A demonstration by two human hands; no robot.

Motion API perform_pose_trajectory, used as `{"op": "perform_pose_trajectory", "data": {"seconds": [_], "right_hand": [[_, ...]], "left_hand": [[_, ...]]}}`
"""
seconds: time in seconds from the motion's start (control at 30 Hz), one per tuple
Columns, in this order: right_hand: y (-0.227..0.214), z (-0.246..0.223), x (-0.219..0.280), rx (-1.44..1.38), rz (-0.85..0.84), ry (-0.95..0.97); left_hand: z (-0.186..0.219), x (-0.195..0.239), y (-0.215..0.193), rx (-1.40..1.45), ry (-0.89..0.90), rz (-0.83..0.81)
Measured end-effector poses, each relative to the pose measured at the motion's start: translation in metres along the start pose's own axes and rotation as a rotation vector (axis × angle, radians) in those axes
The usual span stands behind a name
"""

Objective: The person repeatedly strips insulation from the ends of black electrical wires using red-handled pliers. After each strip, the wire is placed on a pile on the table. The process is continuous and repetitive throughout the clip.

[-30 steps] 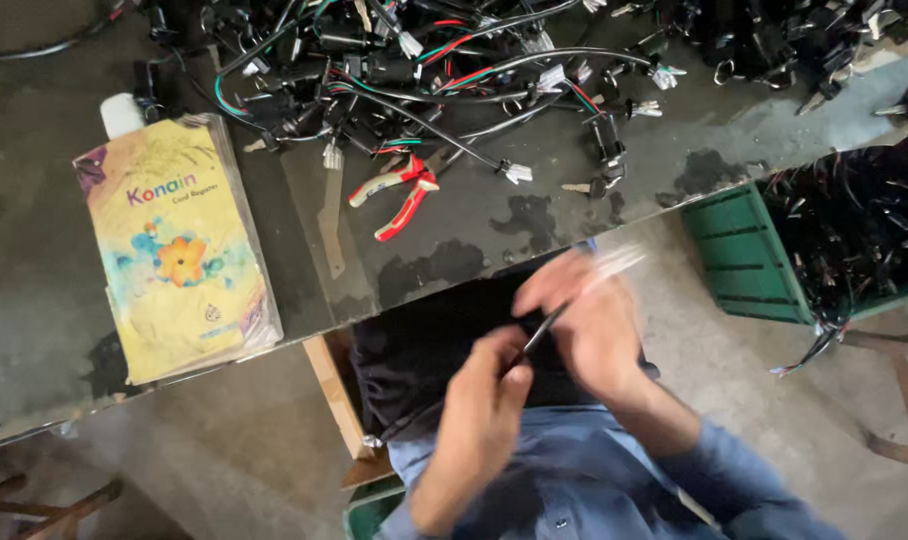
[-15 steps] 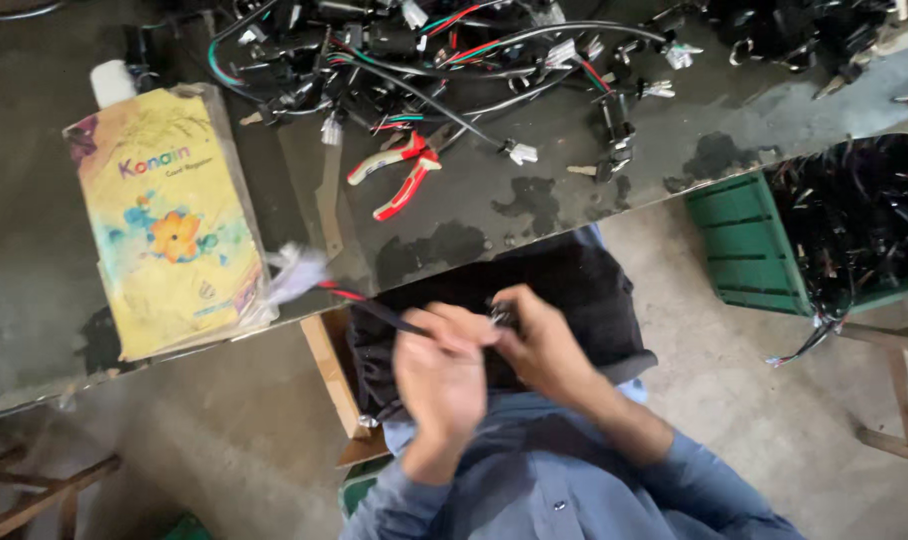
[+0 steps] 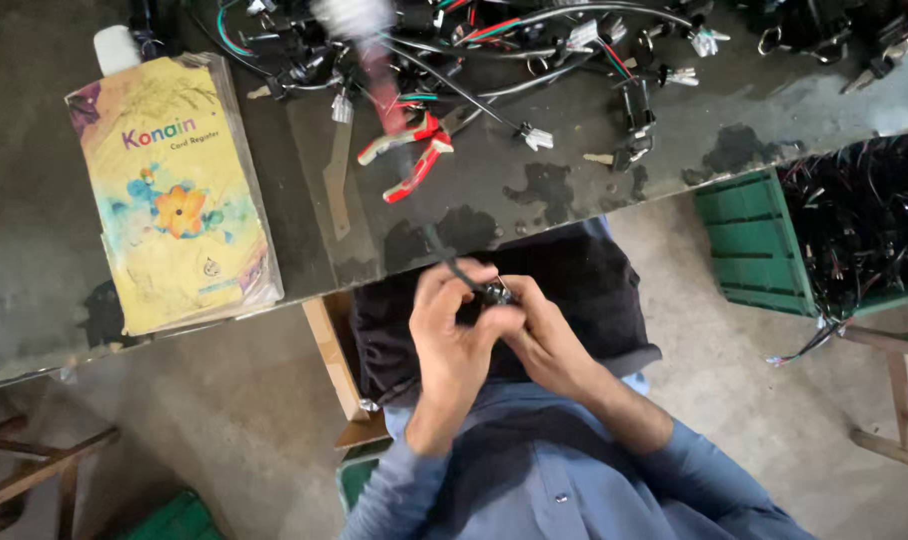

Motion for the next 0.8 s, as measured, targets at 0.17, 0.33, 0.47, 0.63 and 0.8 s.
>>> {"op": "perform_pose_trajectory", "data": {"seconds": [0.17,0.33,0.47,0.63,0.8], "right_hand": [[-0.009,-0.007,-0.003,0.371,0.071,-0.137],[-0.016,0.002,-0.006,0.094,-0.091,0.268],[-0.014,-0.022,-0.008,0.294,-0.057,-0.056],[-0.009,-0.042,-0.011,0.452,0.013,-0.215],[-0.024,-0.044,-0.026,0.452,-0.042,-0.174]], "left_hand": [[-0.015,0.01,0.001,0.044,-0.194,-0.007],[-0.045,0.008,-0.005,0.291,-0.422,-0.083],[-0.053,0.011,-0.003,0.152,-0.436,-0.055],[-0.016,0.028,0.014,0.254,-0.328,0.116],[-0.003,0.006,0.013,0.303,-0.303,-0.175]]}}
Point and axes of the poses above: each hand's wrist, its own x-axis away from the middle knuckle, its own y-axis out of the palm, z = x × y, the point moved 5 cm from there along -x, towards the middle knuckle, and after that the axes turned 4 degrees about -y, right-handed, at the moved point
